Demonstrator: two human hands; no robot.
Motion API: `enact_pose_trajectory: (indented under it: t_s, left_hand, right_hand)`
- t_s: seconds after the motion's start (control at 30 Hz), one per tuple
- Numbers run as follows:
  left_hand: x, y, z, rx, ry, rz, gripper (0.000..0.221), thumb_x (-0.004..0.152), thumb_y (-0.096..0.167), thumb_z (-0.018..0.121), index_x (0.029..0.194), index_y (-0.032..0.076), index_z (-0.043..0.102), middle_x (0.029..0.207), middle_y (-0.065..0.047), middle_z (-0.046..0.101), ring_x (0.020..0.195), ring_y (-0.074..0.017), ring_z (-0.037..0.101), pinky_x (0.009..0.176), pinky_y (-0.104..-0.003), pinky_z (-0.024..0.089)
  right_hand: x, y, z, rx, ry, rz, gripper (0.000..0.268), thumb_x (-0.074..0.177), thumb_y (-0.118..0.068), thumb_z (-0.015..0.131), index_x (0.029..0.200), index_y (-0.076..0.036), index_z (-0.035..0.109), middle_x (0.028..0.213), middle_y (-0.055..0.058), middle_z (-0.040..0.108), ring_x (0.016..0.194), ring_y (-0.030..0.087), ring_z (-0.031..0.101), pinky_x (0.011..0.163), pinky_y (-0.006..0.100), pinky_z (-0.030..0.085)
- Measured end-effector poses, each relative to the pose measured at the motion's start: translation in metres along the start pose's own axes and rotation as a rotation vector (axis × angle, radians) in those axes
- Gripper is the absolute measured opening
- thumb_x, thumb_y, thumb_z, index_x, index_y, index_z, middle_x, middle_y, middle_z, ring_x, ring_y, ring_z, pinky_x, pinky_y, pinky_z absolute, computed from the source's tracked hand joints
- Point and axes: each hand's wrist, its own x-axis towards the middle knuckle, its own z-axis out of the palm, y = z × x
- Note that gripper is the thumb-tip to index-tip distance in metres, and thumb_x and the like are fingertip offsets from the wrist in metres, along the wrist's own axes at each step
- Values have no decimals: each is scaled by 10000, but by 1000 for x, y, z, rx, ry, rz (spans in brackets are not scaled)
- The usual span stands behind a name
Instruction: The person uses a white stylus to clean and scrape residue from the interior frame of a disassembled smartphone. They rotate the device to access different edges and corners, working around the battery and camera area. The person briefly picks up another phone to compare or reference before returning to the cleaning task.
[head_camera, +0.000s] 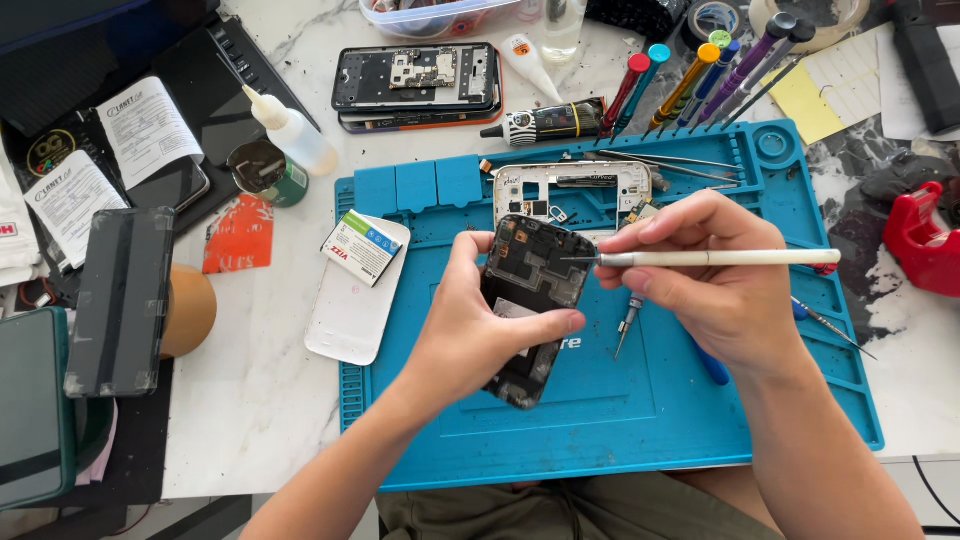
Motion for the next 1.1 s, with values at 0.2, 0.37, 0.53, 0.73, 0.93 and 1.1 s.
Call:
enact_pose_trajectory:
  t_s: [0.2, 0.37, 0.53, 0.73, 0.93, 1.1]
  left_hand:
    - [11, -13, -6, -541, -207, -102, 678, 602, 39, 828, 1193, 27, 495, 1036, -193, 728, 810, -268, 723, 711, -384, 626]
    - [12, -28, -14, -605, -232, -128, 646, 687, 72, 780, 1276, 40, 515, 1090, -163, 723, 920, -235, 699, 777, -392, 602]
    - [10, -32, -17, -661, -271, -110, 656, 725, 55, 753, 1336, 32, 516, 1140, -164, 705, 947, -253, 700, 788, -393, 610]
    - [8, -31, -19, -694, -315, -122, 676, 720, 73, 761, 1345, 39, 506, 1145, -174, 709, 927, -256, 705, 781, -397, 614]
    - [6, -31, -20, -670, -338, -131, 649, 734, 79, 760, 1336, 47, 519, 1119, -159, 720, 901, -239, 705, 769, -383, 608]
    - [5, -33, -18, -688, -331, -68, 637, 775, 90, 728, 1366, 34, 497, 1194, -165, 693, 983, -254, 700, 818, -420, 620]
  right_hand:
    - [-3, 3, -4, -27, -13, -33, 191, 815, 40, 718, 951, -16, 596, 1038, 251, 705, 863, 320, 767, 809, 390, 718]
    - [-5, 9, -8, -4, -47, -57, 202, 804, 58, 724, 951, -35, 622, 1044, 250, 702, 883, 321, 769, 818, 387, 727]
    - [-7, 10, -8, -43, -31, -66, 232, 778, 87, 723, 946, -25, 608, 1030, 264, 696, 878, 328, 773, 811, 385, 735]
    - [-8, 11, -7, -46, 0, -66, 227, 782, 40, 737, 955, 3, 596, 998, 278, 706, 815, 323, 784, 759, 359, 735]
    - [-10, 15, -9, -3, 32, -93, 279, 790, 40, 739, 982, -26, 549, 938, 257, 691, 941, 330, 763, 759, 407, 748]
    - [-9, 15, -9, -66, 22, -99, 147, 834, -25, 720, 953, -31, 635, 944, 216, 699, 811, 281, 748, 677, 340, 736]
